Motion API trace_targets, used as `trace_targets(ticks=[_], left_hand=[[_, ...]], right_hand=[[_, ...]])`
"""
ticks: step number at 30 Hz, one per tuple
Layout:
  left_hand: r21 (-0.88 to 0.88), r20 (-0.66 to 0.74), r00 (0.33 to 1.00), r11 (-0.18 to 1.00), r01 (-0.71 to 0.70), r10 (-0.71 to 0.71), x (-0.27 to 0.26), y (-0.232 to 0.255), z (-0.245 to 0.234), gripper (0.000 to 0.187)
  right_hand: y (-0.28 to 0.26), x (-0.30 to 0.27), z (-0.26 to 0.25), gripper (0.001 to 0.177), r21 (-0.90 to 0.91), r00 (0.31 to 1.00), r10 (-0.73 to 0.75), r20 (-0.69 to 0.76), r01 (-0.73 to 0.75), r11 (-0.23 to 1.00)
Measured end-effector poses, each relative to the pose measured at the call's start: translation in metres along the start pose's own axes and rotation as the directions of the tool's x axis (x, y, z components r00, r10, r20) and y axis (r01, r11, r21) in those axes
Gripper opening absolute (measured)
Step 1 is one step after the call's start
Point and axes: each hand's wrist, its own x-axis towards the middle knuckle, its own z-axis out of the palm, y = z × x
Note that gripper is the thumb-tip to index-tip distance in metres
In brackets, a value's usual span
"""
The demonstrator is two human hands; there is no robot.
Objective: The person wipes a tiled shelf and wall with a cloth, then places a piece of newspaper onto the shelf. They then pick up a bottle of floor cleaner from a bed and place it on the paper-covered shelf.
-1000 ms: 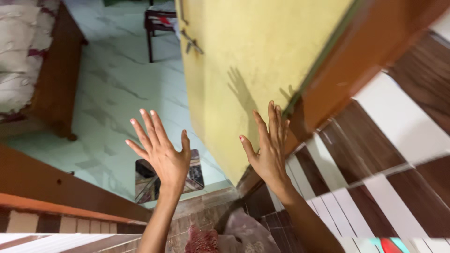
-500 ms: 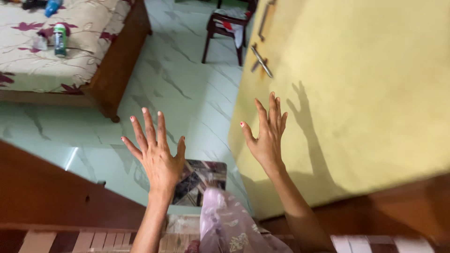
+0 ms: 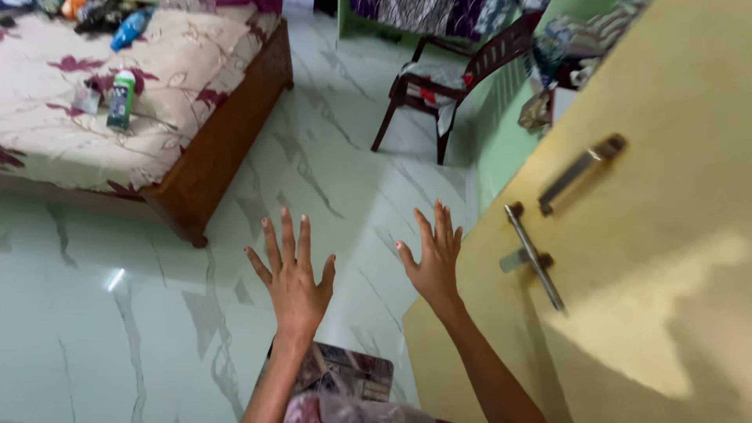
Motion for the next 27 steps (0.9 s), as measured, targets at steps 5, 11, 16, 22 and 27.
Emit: trace_targets(ticks=[5,11,16,22,27], left_hand=[[0.011,0.071,0.997,1.0,0.0,-0.001,0.058,-0.015,0.045,0.085],[-0.014,0.101,0.991,0.996,-0.091,0.092,0.144,-0.027,0.099,0.079],[-0.077,0.15,0.97,0.981,-0.179,0.189,0.226,-0.052,0.139,0.076],[-0.004,0.148,0.952,0.963,-0.269,0.266,0.314,-0.098,0.182,0.075],[-0.065,0.194,0.93,0.95,-0.305,0.312,0.372,-0.103,0.238,0.078]], right_hand=[[0.017,0.053,0.039,0.069,0.035,0.997,0.052,0.055,-0.054,0.998],[0.041,0.12,0.079,0.068,-0.02,0.991,0.13,0.036,-0.129,0.991],[0.05,0.181,0.123,0.069,-0.043,0.977,0.209,-0.051,-0.211,0.977],[0.053,0.256,0.185,0.07,-0.07,0.967,0.234,-0.1,-0.241,0.968],[0.08,0.288,0.209,0.072,-0.148,0.941,0.29,-0.172,-0.316,0.937]])
